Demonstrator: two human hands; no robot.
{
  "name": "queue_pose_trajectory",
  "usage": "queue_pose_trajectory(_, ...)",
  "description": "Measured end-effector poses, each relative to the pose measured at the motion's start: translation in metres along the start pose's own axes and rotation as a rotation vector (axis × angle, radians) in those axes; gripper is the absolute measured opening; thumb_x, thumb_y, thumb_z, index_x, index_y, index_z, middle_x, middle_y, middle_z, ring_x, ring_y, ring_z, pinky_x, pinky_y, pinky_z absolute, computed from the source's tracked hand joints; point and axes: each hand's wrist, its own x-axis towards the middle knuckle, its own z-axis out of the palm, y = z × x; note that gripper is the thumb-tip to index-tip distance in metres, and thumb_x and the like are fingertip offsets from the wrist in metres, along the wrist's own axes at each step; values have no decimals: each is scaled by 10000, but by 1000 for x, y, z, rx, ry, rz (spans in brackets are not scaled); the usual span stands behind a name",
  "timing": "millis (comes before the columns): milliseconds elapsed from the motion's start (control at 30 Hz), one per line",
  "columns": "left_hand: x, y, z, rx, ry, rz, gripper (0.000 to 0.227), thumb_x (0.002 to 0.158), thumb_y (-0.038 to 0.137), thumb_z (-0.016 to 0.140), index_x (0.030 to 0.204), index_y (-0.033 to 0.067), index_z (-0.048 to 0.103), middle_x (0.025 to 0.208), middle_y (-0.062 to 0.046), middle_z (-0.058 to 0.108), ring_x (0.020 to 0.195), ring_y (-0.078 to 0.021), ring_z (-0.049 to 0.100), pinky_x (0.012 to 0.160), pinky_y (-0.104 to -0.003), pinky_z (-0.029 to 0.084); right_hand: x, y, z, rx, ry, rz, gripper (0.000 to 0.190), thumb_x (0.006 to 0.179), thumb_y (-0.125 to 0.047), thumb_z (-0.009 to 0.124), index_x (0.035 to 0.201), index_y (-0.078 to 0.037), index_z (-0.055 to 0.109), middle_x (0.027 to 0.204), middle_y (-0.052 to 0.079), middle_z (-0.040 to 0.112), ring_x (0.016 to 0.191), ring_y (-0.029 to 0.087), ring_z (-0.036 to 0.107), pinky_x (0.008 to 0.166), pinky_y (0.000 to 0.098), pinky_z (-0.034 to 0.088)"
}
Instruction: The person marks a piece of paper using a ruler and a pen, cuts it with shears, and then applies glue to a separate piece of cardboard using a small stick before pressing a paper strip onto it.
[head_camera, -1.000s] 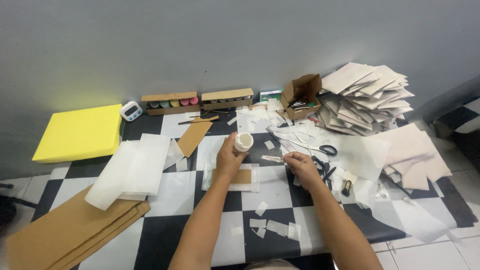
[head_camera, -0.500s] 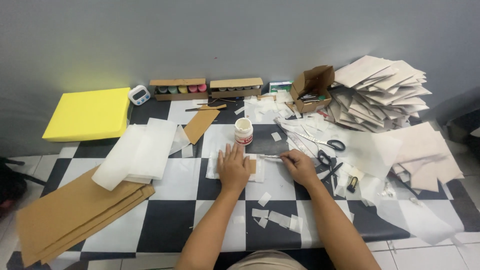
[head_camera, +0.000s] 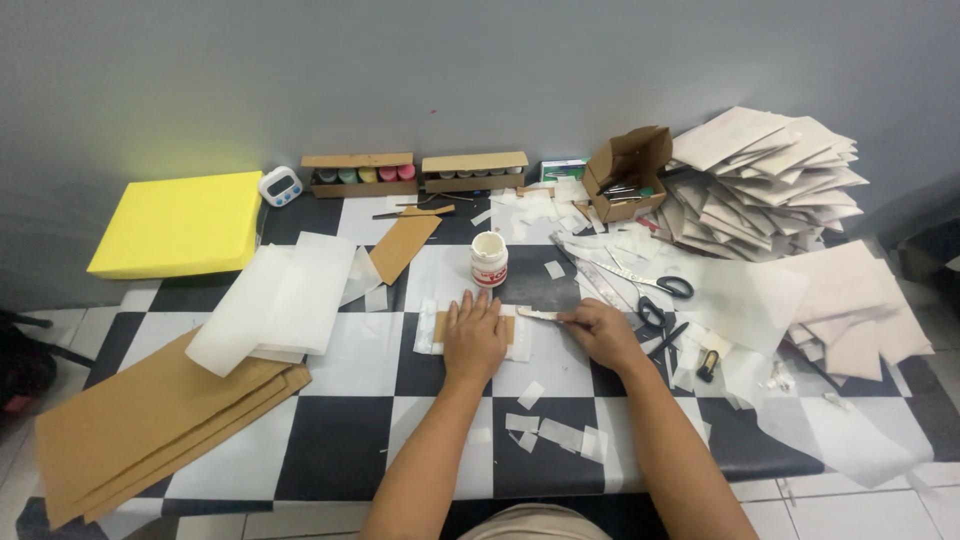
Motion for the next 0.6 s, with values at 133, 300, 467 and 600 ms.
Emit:
queue_pose_trajectory(133, 1, -1, 2, -4, -5, -4, 419, 1021, 260, 470, 1369, 92, 631, 1493, -132, 544, 1458, -331, 409, 1235, -516, 206, 0, -2, -7, 91, -51, 8, 144, 832, -26, 741, 952, -80, 801, 877, 150, 769, 884, 297, 720, 833, 390, 553)
queue_pose_trajectory(300, 0, 1, 0, -6, 11, 4, 410, 1020, 248, 475, 1361, 88, 637, 1488, -132, 547, 1446, -340, 423, 1229, -522, 220, 5, 10, 2, 151, 76, 51, 152, 881, -76, 744, 999, -145, 810, 896, 60, 780, 877, 202, 713, 825, 320, 550)
queue_pose_trajectory(467, -1, 3, -2, -8, 22, 3, 408, 1016, 245, 476, 1353, 87, 644, 1480, -134, 554, 1442, -342, 430, 1227, -523, 228, 5, 4, 1, 90, 66, 35, 171, 882, -57, 729, 1012, -136, 807, 896, 61, 782, 870, 202, 717, 826, 315, 557)
queue_pose_trajectory(600, 2, -3, 7, 4, 54, 10, 402, 1012, 250, 492, 1342, 90, 654, 1461, -133, 576, 1436, -343, 439, 1225, -526, 233, 1, 3, -5, 74, -47, 8, 196, 831, -22, 742, 980, -125, 815, 878, 105, 788, 856, 255, 722, 821, 374, 562)
